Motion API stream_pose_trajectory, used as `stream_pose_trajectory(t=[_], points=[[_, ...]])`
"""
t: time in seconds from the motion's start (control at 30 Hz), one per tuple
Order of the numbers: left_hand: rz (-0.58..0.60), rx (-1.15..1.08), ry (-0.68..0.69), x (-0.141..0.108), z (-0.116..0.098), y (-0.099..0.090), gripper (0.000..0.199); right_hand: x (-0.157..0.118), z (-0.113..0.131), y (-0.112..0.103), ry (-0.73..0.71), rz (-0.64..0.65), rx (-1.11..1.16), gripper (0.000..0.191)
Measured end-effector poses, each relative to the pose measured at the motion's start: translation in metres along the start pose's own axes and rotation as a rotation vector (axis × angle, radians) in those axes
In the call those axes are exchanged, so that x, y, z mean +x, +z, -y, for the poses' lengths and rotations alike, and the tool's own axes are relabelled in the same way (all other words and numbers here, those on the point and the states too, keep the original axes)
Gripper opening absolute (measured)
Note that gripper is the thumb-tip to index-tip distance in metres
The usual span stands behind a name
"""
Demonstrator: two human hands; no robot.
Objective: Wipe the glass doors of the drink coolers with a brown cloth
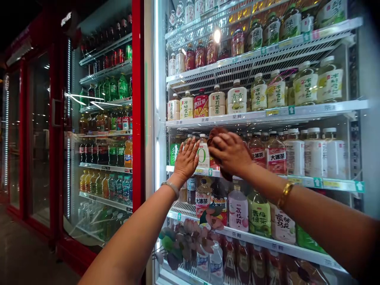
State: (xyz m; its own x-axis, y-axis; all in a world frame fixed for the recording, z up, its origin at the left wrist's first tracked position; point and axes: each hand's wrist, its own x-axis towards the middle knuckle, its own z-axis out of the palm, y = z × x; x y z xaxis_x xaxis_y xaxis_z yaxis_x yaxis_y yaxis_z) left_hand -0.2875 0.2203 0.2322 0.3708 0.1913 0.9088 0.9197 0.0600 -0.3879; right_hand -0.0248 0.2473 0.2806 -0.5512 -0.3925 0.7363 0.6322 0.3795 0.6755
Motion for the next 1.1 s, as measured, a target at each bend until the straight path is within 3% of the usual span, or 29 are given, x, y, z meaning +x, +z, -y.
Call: stream_pose_trajectory(t=[0.1, 0.2, 0.27, 0.37, 0.47, 0.53, 0.6, 0.67, 0.77, 0.83, 0.97, 1.03, 1.1], points=[[-0.005, -0.005, 0.002, -0.004, -0.003, -0.003, 0.074, -0.030, -0.002, -0.015, -0.209, 0.036, 0.082, 0.029], [-0.014, -0.021, -0.005, 0.001, -0.015, -0.006, 0.074, -0.054, -0.043, -0.033, -0.266, 0.039, 0.047, 0.025], [-0.024, -0.040, -0.008, 0.013, -0.032, -0.008, 0.073, -0.055, -0.076, -0.041, -0.219, 0.054, -0.044, 0.023], [-0.062, -0.100, -0.022, 0.045, -0.067, -0.010, 0.072, -0.033, -0.105, -0.039, 0.000, 0.067, -0.154, 0.026], [-0.098, -0.155, -0.050, 0.078, -0.102, -0.010, 0.069, -0.009, -0.099, -0.027, 0.213, 0.045, -0.172, 0.032], [-0.112, -0.162, -0.091, 0.091, -0.119, -0.007, 0.067, -0.006, -0.084, -0.021, 0.223, 0.021, -0.166, 0.034], [-0.116, -0.145, -0.117, 0.094, -0.128, -0.004, 0.065, -0.018, -0.071, -0.022, 0.133, 0.002, -0.143, 0.030], [-0.101, -0.121, -0.049, 0.090, -0.132, 0.000, 0.065, -0.042, -0.069, -0.031, -0.003, -0.005, -0.099, 0.025], [-0.056, -0.096, 0.133, 0.082, -0.135, 0.002, 0.070, -0.082, -0.092, -0.051, -0.151, -0.009, -0.045, 0.021], [-0.039, -0.091, 0.168, 0.079, -0.136, 0.001, 0.073, -0.095, -0.114, -0.061, -0.148, -0.014, -0.064, 0.019], [-0.028, -0.095, 0.139, 0.080, -0.138, -0.001, 0.076, -0.075, -0.133, -0.054, 0.094, -0.006, -0.119, 0.022], [-0.024, -0.099, 0.136, 0.081, -0.138, -0.001, 0.075, -0.056, -0.120, -0.043, 0.255, -0.030, -0.114, 0.026], [-0.026, -0.104, 0.140, 0.080, -0.138, 0.000, 0.074, -0.046, -0.099, -0.036, 0.316, -0.035, -0.107, 0.028]])
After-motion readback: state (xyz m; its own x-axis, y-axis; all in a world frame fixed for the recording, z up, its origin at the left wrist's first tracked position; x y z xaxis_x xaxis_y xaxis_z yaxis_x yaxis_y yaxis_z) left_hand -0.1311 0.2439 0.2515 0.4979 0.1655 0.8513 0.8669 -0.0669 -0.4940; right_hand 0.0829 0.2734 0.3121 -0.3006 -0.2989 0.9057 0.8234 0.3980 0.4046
